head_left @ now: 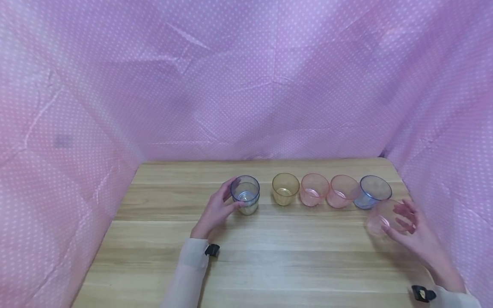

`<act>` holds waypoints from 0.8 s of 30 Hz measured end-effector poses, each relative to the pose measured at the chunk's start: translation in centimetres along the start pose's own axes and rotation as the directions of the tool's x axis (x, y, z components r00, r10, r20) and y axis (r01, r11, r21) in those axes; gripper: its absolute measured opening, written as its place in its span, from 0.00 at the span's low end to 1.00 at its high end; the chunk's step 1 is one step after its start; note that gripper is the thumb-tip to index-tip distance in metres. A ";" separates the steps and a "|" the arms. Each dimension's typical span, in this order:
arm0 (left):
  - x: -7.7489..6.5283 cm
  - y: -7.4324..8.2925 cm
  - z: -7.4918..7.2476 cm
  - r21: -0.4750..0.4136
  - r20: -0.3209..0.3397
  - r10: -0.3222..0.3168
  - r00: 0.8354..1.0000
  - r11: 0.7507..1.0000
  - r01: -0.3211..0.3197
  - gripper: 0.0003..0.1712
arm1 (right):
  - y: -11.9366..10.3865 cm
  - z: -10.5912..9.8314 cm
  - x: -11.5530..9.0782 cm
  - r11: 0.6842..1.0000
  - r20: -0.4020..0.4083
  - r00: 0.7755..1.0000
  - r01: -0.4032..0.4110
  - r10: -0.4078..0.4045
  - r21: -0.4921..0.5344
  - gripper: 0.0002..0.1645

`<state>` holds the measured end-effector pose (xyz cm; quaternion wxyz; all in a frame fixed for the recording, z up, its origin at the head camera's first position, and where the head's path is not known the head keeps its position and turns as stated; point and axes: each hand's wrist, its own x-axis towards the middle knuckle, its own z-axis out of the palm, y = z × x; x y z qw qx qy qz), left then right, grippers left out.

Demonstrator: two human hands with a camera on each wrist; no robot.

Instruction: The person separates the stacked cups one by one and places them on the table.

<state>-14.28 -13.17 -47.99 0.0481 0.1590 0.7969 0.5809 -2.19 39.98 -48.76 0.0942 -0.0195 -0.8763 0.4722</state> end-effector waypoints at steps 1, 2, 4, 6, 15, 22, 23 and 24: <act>0.0 0.0 0.0 0.002 -0.001 -0.004 1.000 1.000 0.004 0.46 | 0.1 0.0 0.0 1.000 -0.001 1.000 0.009 -0.009 0.002 0.61; 0.0 0.0 0.0 0.003 0.000 -0.005 1.000 1.000 0.005 0.46 | 0.2 0.1 0.1 1.000 -0.001 1.000 0.018 -0.018 0.004 0.61; 0.1 0.0 0.0 0.001 0.003 -0.006 1.000 1.000 0.006 0.46 | 0.4 0.2 0.1 0.999 -0.003 0.999 0.040 -0.040 0.005 0.61; 0.0 0.0 0.0 0.000 0.003 -0.008 1.000 1.000 0.008 0.46 | 0.5 0.3 0.2 0.998 -0.008 0.998 0.057 -0.057 0.001 0.61; 0.1 0.1 0.0 -0.016 0.006 -0.021 1.000 1.000 0.021 0.46 | 0.5 -0.1 0.2 0.999 0.042 0.999 0.005 -0.003 -0.052 0.63; 0.1 0.0 0.0 -0.025 0.010 -0.053 0.999 0.998 0.053 0.47 | -0.1 -0.3 -0.6 0.996 0.060 0.997 -0.050 0.054 -0.072 0.64; 0.1 0.1 0.0 -0.025 0.011 -0.058 0.998 0.998 0.058 0.47 | -0.3 -0.3 -0.7 0.997 0.044 0.998 -0.052 0.055 -0.064 0.63; 0.1 0.1 0.0 -0.024 0.012 -0.062 0.998 0.998 0.062 0.47 | -0.5 -0.3 -0.8 0.996 0.026 0.997 -0.066 0.068 -0.062 0.62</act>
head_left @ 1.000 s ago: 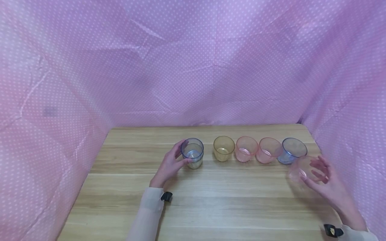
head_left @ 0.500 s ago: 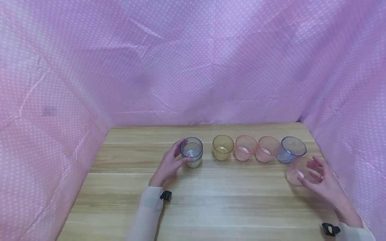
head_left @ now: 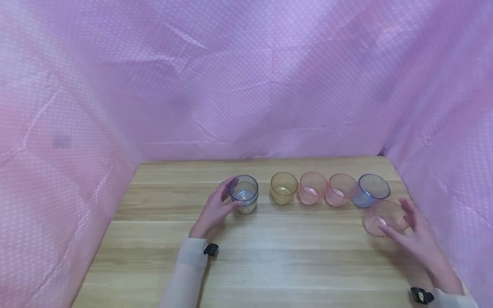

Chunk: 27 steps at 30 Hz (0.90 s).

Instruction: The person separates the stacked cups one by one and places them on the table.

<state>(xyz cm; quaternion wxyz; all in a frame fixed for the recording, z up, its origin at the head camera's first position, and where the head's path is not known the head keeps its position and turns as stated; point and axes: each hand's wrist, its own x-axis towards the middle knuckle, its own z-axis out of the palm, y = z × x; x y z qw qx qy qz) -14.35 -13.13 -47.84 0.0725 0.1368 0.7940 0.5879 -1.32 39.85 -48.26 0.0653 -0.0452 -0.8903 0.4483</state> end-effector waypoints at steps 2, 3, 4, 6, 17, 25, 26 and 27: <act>0.0 0.0 0.0 0.004 0.005 -0.009 1.000 1.000 0.009 0.47 | -0.4 0.0 -0.3 1.000 -0.037 0.999 -0.020 0.020 0.011 0.61; 0.0 0.0 0.0 0.009 0.005 -0.015 1.000 1.000 0.015 0.48 | -0.7 0.0 -0.4 1.000 -0.054 0.998 -0.030 0.029 -0.001 0.61; 0.0 -0.1 0.1 0.015 0.006 -0.019 1.000 1.000 0.019 0.48 | -1.0 -0.1 -0.4 0.999 -0.075 0.997 -0.030 0.028 -0.020 0.60; 0.0 0.0 0.1 0.027 0.007 -0.026 1.000 0.999 0.026 0.49 | -1.9 -0.2 -0.5 0.998 -0.110 0.994 -0.030 0.023 -0.061 0.58; -0.5 -0.3 -0.2 0.065 0.017 -0.056 0.998 0.996 0.055 0.64 | -6.9 4.5 1.9 0.827 -0.273 0.781 0.532 -0.562 -0.180 0.55; -0.6 -0.9 -0.9 0.114 0.031 -0.070 0.997 0.991 0.066 0.63 | -11.2 9.1 3.0 0.763 -0.104 0.757 0.633 -0.645 -0.129 0.57; -0.6 -1.1 -1.0 0.122 0.035 -0.072 0.997 0.990 0.068 0.63 | -11.7 9.8 3.2 0.754 -0.092 0.749 0.645 -0.656 -0.125 0.56; -0.6 -1.2 -1.1 0.129 0.041 -0.076 0.996 0.989 0.070 0.63 | -12.2 10.4 3.4 0.750 -0.074 0.747 0.652 -0.661 -0.111 0.55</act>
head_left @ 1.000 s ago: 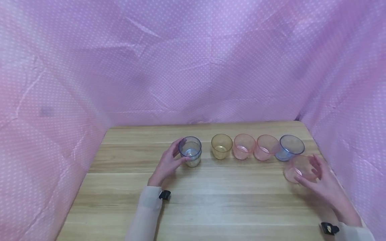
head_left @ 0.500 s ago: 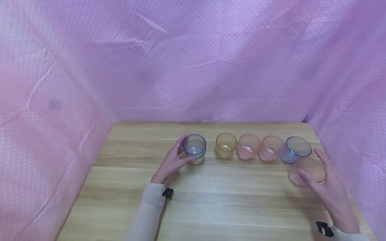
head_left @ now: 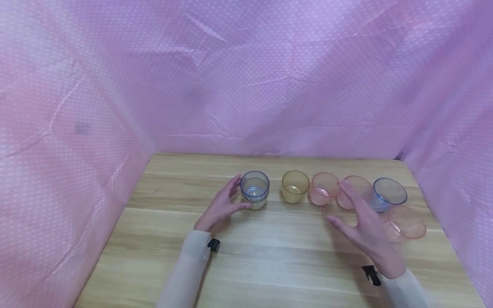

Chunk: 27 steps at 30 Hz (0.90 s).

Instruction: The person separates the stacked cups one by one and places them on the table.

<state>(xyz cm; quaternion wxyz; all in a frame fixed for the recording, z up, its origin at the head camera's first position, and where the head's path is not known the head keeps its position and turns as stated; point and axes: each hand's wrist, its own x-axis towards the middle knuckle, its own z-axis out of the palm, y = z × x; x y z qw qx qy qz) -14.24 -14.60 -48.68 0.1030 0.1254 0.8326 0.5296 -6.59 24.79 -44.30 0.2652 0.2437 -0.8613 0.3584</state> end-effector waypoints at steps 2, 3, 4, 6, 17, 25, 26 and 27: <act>0.2 -0.1 -0.1 0.015 0.016 -0.001 1.000 1.000 0.001 0.63 | -0.6 1.3 0.9 0.999 0.016 0.999 0.029 -0.030 0.030 0.54; 0.3 -0.1 -0.2 0.021 0.026 -0.002 1.000 1.000 0.002 0.62 | -0.8 1.9 1.3 0.998 0.023 0.999 0.040 -0.041 0.046 0.53; 0.4 -0.2 -0.3 0.024 0.038 0.004 0.999 1.000 -0.005 0.62 | -1.0 2.5 1.7 0.997 0.029 0.998 0.052 -0.054 0.061 0.53; 0.6 -0.1 -0.5 0.023 0.067 0.011 0.998 1.000 -0.013 0.61 | -1.4 3.8 2.4 0.994 0.044 0.997 0.063 -0.067 0.092 0.52; 2.1 -0.2 -1.5 -0.040 0.181 0.108 0.978 0.994 -0.102 0.51 | -2.9 8.5 7.1 0.991 0.273 0.962 -0.034 -0.004 0.132 0.54; 2.8 -0.3 -1.5 -0.107 0.229 0.127 0.965 0.989 -0.105 0.47 | -3.2 12.2 9.3 0.973 0.429 0.901 -0.145 0.056 0.177 0.56; 2.8 -0.2 -1.5 -0.122 0.235 0.125 0.964 0.988 -0.099 0.46 | -3.2 12.4 9.5 0.973 0.447 0.892 -0.158 0.067 0.169 0.57; 2.8 -0.2 -1.5 -0.133 0.240 0.122 0.963 0.987 -0.092 0.46 | -3.2 12.7 9.7 0.973 0.464 0.883 -0.166 0.074 0.162 0.57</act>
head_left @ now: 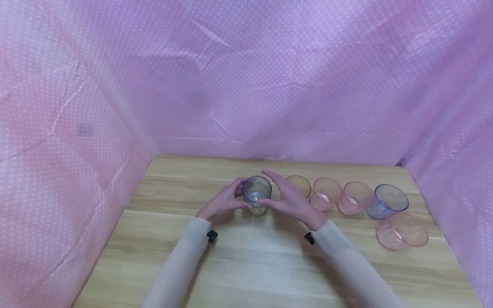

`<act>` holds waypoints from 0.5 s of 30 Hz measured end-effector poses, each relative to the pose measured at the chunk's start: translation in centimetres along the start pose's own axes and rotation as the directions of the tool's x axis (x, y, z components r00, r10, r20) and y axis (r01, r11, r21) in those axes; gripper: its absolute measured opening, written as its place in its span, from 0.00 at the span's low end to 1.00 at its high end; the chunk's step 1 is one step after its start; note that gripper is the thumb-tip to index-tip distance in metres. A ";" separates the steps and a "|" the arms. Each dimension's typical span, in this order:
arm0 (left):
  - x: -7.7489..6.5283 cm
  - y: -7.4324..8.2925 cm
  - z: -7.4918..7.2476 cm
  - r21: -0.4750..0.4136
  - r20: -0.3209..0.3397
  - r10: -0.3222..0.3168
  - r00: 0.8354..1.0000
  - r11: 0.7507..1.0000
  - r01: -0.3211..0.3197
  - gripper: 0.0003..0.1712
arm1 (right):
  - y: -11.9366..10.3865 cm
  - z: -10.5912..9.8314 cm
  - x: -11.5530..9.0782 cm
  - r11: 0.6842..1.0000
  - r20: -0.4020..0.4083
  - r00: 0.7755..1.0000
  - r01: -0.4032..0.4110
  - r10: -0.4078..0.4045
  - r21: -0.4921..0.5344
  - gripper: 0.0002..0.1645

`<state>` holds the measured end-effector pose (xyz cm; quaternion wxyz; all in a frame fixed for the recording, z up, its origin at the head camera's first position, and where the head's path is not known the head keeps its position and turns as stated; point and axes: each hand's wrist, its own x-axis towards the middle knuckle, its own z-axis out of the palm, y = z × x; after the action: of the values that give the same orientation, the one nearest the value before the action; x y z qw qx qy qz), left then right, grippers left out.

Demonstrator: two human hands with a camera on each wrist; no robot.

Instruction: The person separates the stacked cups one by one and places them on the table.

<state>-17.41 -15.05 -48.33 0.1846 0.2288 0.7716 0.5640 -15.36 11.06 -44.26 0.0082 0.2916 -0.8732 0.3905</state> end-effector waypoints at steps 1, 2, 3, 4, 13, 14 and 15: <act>0.1 0.0 0.0 -0.011 0.008 -0.003 1.000 1.000 0.003 0.46 | 0.0 0.1 0.2 1.000 0.017 1.000 -0.012 0.013 -0.003 0.58; 0.2 0.1 0.0 -0.015 0.012 -0.005 1.000 1.000 0.005 0.46 | 0.0 0.1 0.4 1.000 0.036 0.999 -0.023 0.023 -0.007 0.59; 0.3 0.1 0.0 -0.014 0.019 -0.006 1.000 1.000 0.007 0.46 | 0.1 0.2 0.6 1.000 0.053 0.998 -0.028 0.029 -0.008 0.59; 0.3 0.0 0.0 -0.009 0.024 -0.007 1.000 1.000 0.007 0.46 | 0.2 0.2 0.8 0.999 0.069 0.997 -0.032 0.032 -0.006 0.60; 0.5 0.1 -0.1 0.085 0.046 -0.008 0.999 0.996 0.004 0.45 | 0.8 0.4 1.7 1.000 0.142 0.990 -0.022 0.021 0.002 0.68; 0.5 0.1 -0.1 0.083 0.045 -0.018 0.999 0.996 0.014 0.45 | 0.8 0.4 1.8 1.000 0.149 0.989 -0.025 0.025 0.004 0.68; 0.6 0.0 -0.1 0.085 0.043 -0.024 0.999 0.996 0.020 0.45 | 0.8 0.5 1.9 0.999 0.155 0.987 -0.035 0.034 0.004 0.67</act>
<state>-17.94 -14.82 -48.28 0.1980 0.2403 0.7929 0.5238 -17.28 10.18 -44.64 -0.0672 0.3057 -0.8749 0.3697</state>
